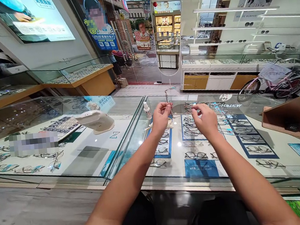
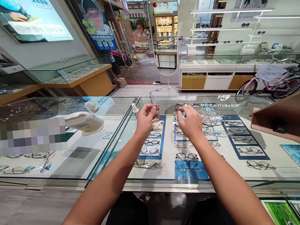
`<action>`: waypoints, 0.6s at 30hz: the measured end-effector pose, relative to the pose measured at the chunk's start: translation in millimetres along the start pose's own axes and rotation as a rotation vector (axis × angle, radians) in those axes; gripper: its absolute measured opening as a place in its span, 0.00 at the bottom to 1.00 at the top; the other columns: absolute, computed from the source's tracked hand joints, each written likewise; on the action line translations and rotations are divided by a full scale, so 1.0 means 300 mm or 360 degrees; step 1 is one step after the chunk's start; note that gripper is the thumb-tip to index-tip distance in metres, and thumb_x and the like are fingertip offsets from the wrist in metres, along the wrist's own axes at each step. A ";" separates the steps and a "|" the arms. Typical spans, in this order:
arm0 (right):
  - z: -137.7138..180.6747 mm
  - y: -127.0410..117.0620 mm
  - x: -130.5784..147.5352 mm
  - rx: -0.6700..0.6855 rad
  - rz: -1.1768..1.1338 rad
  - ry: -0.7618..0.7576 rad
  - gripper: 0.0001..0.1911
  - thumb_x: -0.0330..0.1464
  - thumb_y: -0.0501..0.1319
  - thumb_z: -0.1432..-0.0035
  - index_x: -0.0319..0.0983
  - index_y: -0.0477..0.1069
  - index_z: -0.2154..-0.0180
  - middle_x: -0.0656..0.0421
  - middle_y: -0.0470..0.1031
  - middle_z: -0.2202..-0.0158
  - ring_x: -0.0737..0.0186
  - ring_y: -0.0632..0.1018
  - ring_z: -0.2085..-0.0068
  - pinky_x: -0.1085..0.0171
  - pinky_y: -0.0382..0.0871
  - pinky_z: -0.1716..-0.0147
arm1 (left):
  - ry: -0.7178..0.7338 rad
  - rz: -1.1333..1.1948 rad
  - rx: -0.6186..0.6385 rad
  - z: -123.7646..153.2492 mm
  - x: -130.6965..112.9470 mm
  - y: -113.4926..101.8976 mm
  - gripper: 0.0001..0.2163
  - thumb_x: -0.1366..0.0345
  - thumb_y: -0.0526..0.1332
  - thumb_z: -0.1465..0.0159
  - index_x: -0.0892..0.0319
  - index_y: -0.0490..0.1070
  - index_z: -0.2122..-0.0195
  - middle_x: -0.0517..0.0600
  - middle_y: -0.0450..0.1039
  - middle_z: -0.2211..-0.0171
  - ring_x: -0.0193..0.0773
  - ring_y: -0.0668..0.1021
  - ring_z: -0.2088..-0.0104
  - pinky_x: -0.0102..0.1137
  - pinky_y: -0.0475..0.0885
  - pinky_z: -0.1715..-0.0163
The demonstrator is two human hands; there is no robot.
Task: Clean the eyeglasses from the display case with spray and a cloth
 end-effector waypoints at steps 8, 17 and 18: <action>0.004 0.016 -0.016 0.0101 0.0346 0.0035 0.20 0.41 0.60 0.31 0.41 0.78 0.74 0.53 0.75 0.70 0.53 0.73 0.64 0.54 0.61 0.58 | 0.0069 -0.0049 0.0079 0.007 -0.031 0.014 0.21 0.44 0.71 0.38 0.56 0.73 0.59 0.55 0.81 0.52 0.43 0.81 0.50 0.37 0.75 0.49; 0.039 0.068 0.114 0.0235 -0.0193 -0.0334 0.18 0.44 0.62 0.29 0.44 0.80 0.44 0.48 0.79 0.46 0.44 0.77 0.45 0.46 0.72 0.44 | 0.0161 -0.0198 0.0426 0.075 -0.071 0.103 0.13 0.52 0.70 0.34 0.57 0.75 0.64 0.57 0.72 0.35 0.51 0.74 0.35 0.38 0.72 0.45; 0.043 0.072 0.114 0.0217 -0.0253 -0.0349 0.18 0.44 0.62 0.28 0.44 0.80 0.44 0.49 0.80 0.46 0.45 0.78 0.45 0.46 0.73 0.43 | 0.0133 -0.0156 0.0430 0.074 -0.069 0.104 0.13 0.52 0.71 0.35 0.57 0.76 0.65 0.57 0.72 0.35 0.51 0.74 0.35 0.39 0.72 0.44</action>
Point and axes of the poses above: each hand's wrist, its own z-axis away from the middle knuckle, its own y-axis out of the palm, x = y × z, the point moved 8 cm from there along -z, towards the middle knuckle
